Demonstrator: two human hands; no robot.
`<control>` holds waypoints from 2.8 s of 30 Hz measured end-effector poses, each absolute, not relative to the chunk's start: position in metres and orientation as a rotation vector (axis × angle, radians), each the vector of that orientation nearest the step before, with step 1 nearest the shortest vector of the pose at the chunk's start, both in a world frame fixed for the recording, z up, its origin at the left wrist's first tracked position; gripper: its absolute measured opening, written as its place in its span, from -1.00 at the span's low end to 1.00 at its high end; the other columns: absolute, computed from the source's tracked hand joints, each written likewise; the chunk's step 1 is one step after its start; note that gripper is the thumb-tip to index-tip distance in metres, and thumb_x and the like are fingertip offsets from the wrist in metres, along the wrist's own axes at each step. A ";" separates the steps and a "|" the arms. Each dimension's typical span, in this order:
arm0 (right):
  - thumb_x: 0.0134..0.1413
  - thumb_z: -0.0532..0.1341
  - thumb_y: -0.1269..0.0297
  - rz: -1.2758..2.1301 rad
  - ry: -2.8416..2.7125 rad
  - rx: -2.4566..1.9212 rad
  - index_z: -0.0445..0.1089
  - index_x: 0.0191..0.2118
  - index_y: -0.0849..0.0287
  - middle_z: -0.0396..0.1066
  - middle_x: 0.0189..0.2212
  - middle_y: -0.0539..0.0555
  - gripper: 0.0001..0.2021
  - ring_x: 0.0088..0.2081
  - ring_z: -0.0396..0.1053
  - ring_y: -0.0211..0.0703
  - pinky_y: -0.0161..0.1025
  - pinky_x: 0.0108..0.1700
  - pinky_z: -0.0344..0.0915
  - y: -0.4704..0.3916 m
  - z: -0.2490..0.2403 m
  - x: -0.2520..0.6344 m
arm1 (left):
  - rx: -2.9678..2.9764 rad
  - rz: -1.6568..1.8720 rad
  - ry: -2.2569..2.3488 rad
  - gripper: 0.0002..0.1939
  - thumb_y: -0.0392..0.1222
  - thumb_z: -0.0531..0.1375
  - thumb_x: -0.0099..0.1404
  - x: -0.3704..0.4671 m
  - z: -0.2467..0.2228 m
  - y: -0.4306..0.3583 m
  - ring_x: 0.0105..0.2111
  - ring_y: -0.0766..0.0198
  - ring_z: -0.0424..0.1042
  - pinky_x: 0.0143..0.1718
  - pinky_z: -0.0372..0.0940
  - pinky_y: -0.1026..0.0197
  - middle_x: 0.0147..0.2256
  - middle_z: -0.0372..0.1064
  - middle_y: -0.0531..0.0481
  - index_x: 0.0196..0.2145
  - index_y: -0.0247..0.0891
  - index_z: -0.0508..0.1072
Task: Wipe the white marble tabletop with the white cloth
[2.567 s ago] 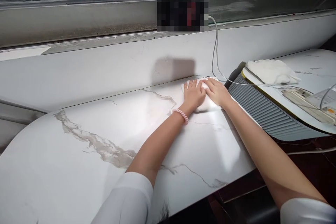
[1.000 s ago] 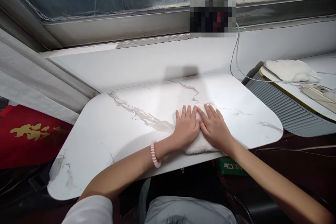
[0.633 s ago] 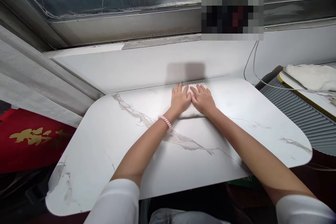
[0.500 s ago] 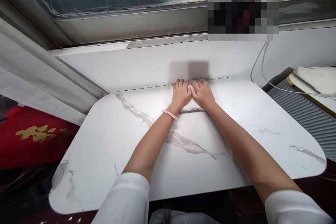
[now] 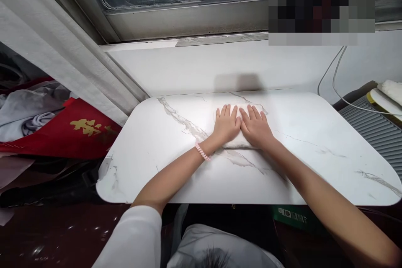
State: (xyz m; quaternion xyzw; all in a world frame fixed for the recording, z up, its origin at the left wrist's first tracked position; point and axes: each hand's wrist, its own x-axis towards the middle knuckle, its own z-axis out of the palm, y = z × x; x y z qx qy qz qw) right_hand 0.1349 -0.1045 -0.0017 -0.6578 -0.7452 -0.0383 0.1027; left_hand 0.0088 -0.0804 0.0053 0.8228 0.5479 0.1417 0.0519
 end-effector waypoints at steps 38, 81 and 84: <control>0.27 -0.15 0.28 -0.072 -2.182 -1.850 0.18 0.27 0.17 0.18 0.24 0.26 -0.49 0.26 0.06 0.10 0.14 0.22 0.02 0.009 0.007 0.037 | 2.564 0.561 1.809 -0.59 -0.26 -0.06 0.42 -0.084 0.010 0.022 0.10 0.06 0.21 0.15 0.08 0.06 0.12 0.25 -0.23 0.16 -0.29 0.31; 0.27 -0.14 0.29 0.036 -2.129 -1.827 0.11 0.31 0.31 0.04 0.30 0.43 -0.46 0.33 -0.10 0.24 0.30 0.23 -0.19 -0.019 -0.001 -0.089 | 2.697 0.346 1.726 -0.57 -0.21 -0.12 0.45 -0.213 0.012 0.003 0.11 0.09 0.28 0.14 0.16 0.03 0.09 0.31 -0.20 0.19 -0.29 0.25; 0.26 -0.11 0.30 0.010 -2.087 -1.825 0.16 0.28 0.31 0.08 0.28 0.42 -0.48 0.31 -0.06 0.23 0.30 0.23 -0.19 0.001 -0.001 -0.100 | 2.707 0.379 1.703 -0.56 -0.23 -0.13 0.45 -0.223 0.007 0.025 0.15 0.11 0.23 0.18 0.12 0.06 0.14 0.28 -0.20 0.20 -0.33 0.24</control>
